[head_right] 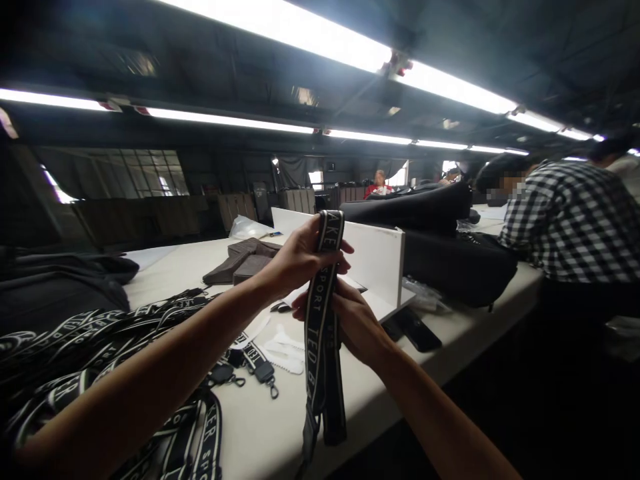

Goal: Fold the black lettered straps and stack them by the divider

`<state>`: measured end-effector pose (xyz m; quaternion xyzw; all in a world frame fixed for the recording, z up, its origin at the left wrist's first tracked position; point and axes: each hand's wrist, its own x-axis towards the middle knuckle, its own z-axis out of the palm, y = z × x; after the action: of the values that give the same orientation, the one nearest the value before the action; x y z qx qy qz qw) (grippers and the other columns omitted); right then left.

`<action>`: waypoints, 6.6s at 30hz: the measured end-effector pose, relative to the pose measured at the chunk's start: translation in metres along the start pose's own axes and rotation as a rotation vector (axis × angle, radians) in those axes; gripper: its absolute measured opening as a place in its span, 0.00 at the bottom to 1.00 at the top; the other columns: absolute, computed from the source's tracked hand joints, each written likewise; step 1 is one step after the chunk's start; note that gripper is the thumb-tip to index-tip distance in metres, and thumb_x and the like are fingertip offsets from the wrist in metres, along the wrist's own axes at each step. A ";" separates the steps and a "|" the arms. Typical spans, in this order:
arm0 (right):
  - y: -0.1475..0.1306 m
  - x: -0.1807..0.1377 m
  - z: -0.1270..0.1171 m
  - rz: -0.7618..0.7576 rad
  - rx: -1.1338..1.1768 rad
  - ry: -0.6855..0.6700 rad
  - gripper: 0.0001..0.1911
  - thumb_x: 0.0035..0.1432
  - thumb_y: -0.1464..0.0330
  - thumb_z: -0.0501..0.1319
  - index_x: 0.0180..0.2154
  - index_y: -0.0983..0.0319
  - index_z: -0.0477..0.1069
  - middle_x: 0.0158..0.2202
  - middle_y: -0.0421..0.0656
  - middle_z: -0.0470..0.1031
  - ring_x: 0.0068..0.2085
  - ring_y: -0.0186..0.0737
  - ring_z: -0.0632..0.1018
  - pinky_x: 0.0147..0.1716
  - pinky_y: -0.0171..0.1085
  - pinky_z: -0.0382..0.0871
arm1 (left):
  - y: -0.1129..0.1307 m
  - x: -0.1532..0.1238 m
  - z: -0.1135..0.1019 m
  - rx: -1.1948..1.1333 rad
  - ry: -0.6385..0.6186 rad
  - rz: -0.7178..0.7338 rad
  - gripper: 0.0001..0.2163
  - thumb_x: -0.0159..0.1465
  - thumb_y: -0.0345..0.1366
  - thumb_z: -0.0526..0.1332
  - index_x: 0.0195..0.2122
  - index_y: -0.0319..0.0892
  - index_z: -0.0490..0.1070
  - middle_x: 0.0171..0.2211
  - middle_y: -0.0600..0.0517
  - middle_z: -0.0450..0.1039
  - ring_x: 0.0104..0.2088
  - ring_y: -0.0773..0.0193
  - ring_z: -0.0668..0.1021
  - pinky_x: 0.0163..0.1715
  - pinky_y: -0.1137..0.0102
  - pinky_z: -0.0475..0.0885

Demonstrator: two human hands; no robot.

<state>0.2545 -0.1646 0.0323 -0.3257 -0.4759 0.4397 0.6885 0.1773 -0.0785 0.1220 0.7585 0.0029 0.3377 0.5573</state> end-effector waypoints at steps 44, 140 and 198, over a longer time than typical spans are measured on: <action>-0.032 -0.012 -0.018 -0.213 -0.829 -0.073 0.21 0.67 0.70 0.50 0.60 0.57 0.59 0.30 0.38 0.67 0.29 0.32 0.71 0.32 0.33 0.68 | 0.049 -0.032 -0.041 0.097 0.162 -0.351 0.28 0.40 0.46 0.75 0.44 0.46 0.79 0.29 0.46 0.80 0.31 0.50 0.82 0.28 0.66 0.79; 0.217 0.133 -0.016 0.084 -0.907 -0.103 0.11 0.63 0.65 0.52 0.36 0.63 0.71 0.31 0.45 0.77 0.32 0.41 0.77 0.37 0.40 0.71 | -0.164 -0.154 -0.172 -0.109 0.412 -0.245 0.13 0.57 0.39 0.68 0.40 0.37 0.75 0.35 0.47 0.76 0.31 0.64 0.78 0.34 0.71 0.72; 0.247 0.087 -0.012 0.156 -0.442 0.094 0.12 0.49 0.59 0.67 0.29 0.62 0.81 0.40 0.47 0.81 0.26 0.37 0.76 0.24 0.35 0.70 | -0.223 -0.165 -0.133 0.726 0.499 -0.380 0.14 0.67 0.38 0.52 0.35 0.41 0.76 0.30 0.48 0.78 0.31 0.61 0.78 0.34 0.70 0.66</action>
<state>0.2063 0.0141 -0.1538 -0.5244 -0.5014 0.3613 0.5858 0.0643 0.0555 -0.1309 0.7858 0.3931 0.3788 0.2906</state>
